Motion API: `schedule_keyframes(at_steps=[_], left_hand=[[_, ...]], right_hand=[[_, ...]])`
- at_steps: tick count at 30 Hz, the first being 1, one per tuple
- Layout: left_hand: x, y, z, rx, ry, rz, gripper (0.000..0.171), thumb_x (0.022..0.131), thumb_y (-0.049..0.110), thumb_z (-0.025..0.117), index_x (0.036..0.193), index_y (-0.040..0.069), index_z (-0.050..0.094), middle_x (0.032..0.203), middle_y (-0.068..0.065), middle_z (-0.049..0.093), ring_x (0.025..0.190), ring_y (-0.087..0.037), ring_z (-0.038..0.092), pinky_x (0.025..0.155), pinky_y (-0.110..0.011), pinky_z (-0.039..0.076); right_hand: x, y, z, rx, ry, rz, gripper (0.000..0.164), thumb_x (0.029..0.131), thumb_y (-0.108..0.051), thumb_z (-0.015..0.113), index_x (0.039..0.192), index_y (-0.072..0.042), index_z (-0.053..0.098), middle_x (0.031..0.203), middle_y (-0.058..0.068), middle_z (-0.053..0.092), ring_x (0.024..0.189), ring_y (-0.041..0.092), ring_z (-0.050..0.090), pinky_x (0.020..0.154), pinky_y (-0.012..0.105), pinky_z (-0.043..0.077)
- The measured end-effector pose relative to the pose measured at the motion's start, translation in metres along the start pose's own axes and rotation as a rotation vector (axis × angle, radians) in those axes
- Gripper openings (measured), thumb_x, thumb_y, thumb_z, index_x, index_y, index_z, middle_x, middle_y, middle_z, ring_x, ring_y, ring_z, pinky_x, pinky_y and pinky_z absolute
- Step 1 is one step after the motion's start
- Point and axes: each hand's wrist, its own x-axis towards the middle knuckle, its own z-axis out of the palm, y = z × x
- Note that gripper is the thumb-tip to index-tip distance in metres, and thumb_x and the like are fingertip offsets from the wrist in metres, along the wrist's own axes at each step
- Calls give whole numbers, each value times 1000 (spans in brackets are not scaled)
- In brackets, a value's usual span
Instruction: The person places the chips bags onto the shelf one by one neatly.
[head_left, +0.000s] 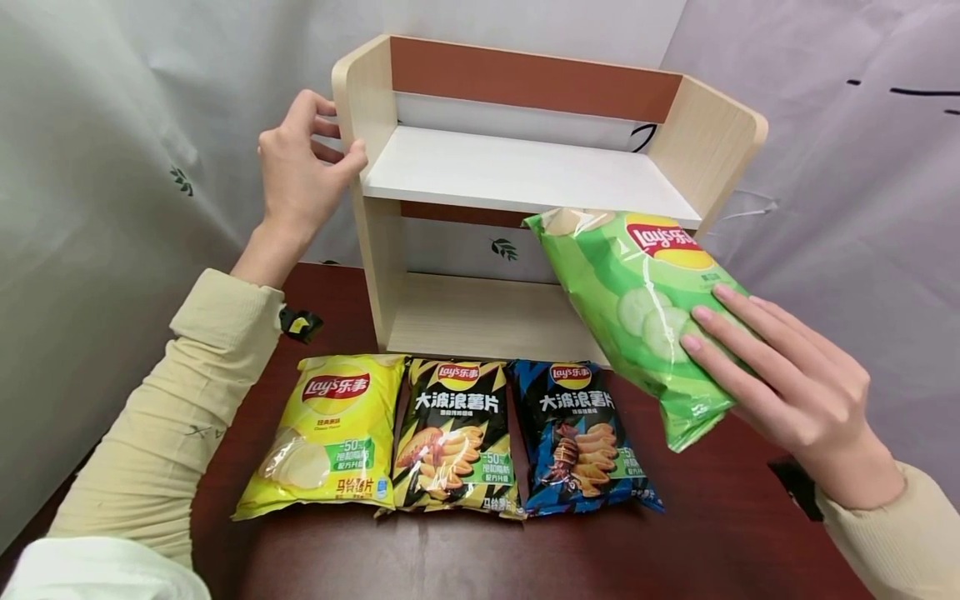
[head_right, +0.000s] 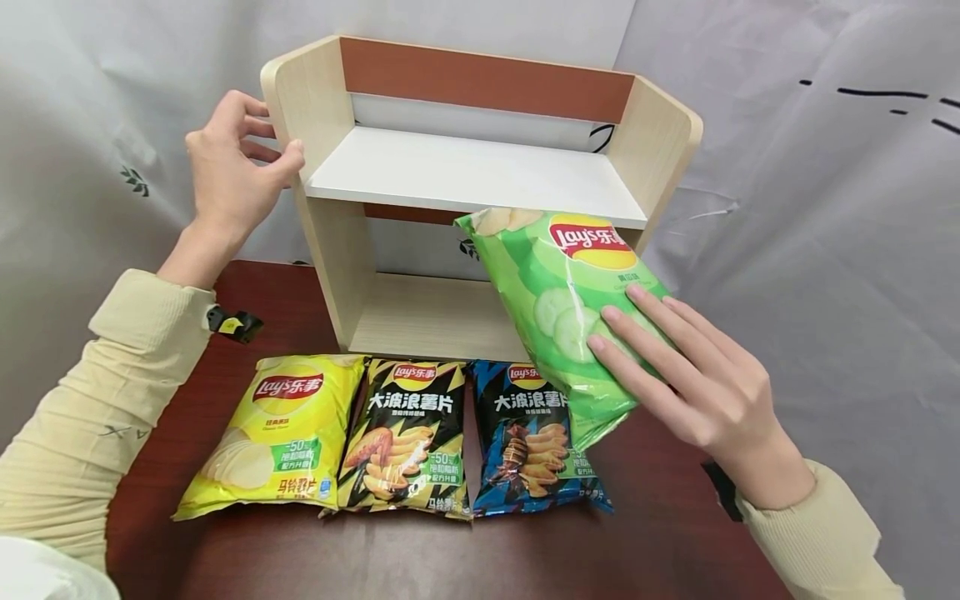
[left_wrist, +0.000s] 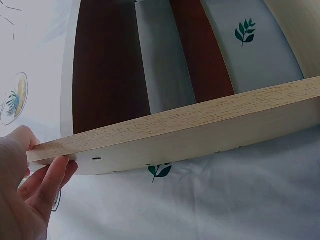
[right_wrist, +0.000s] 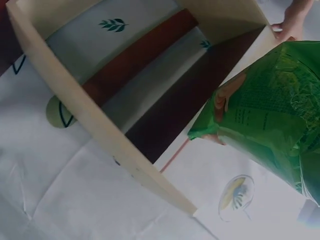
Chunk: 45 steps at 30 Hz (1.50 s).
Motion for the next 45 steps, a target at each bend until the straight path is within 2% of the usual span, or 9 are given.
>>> schedule_keyframes(at_steps=[8, 13, 23, 31, 33, 35, 39, 45], left_hand=[[0, 0, 0, 1, -5, 5, 36, 80, 33, 54, 107, 9, 55, 101, -7, 69, 79, -25, 68, 76, -34, 56], [0, 0, 0, 5, -3, 4, 36, 80, 33, 54, 107, 9, 54, 101, -7, 69, 79, -24, 68, 76, -33, 56], [0, 0, 0, 4, 23, 28, 33, 79, 31, 55, 104, 10, 57, 97, -5, 70, 74, -21, 68, 70, -27, 56], [0, 1, 1, 4, 20, 19, 33, 79, 31, 55, 104, 10, 57, 97, -5, 70, 74, -21, 68, 71, -26, 56], [0, 0, 1, 1, 20, 9, 33, 79, 32, 55, 104, 11, 57, 98, -5, 70, 72, -16, 68, 71, -26, 56], [0, 0, 1, -7, 21, 0, 32, 78, 32, 56, 103, 12, 57, 97, -4, 70, 66, -5, 65, 70, -23, 56], [1, 0, 1, -12, 28, -5, 31, 78, 31, 56, 103, 12, 57, 97, -4, 71, 57, 17, 49, 67, -18, 54], [1, -1, 1, -9, 36, -3, 32, 77, 32, 56, 103, 12, 58, 97, -3, 71, 57, 20, 46, 65, -15, 53]], right_hand=[[-3, 11, 14, 15, 46, 24, 12, 77, -11, 67, 88, -10, 72, 87, 13, 71, 84, 35, 66, 76, 51, 51], [6, 13, 25, 17, 64, 35, 12, 77, -13, 68, 88, -11, 72, 89, 12, 71, 85, 34, 66, 77, 52, 51], [36, 9, 42, -11, 18, 61, 15, 82, -11, 63, 94, -11, 71, 98, 10, 70, 96, 29, 65, 83, 47, 51], [47, 17, 58, -16, -14, 69, 23, 80, -2, 61, 98, -12, 70, 101, 8, 70, 100, 27, 64, 85, 45, 51], [49, 20, 63, -23, -18, 67, 27, 78, 1, 61, 99, -13, 70, 102, 7, 70, 101, 26, 64, 85, 44, 51], [52, 22, 67, -22, -21, 66, 31, 77, 5, 58, 99, -13, 70, 102, 7, 70, 101, 26, 63, 85, 43, 51], [58, 25, 72, -15, -41, 72, 30, 78, 3, 59, 101, -14, 69, 104, 6, 69, 103, 25, 63, 86, 43, 51], [67, 31, 84, -29, -96, 64, 30, 81, 0, 57, 105, -15, 68, 106, 6, 68, 106, 24, 61, 88, 40, 50]])
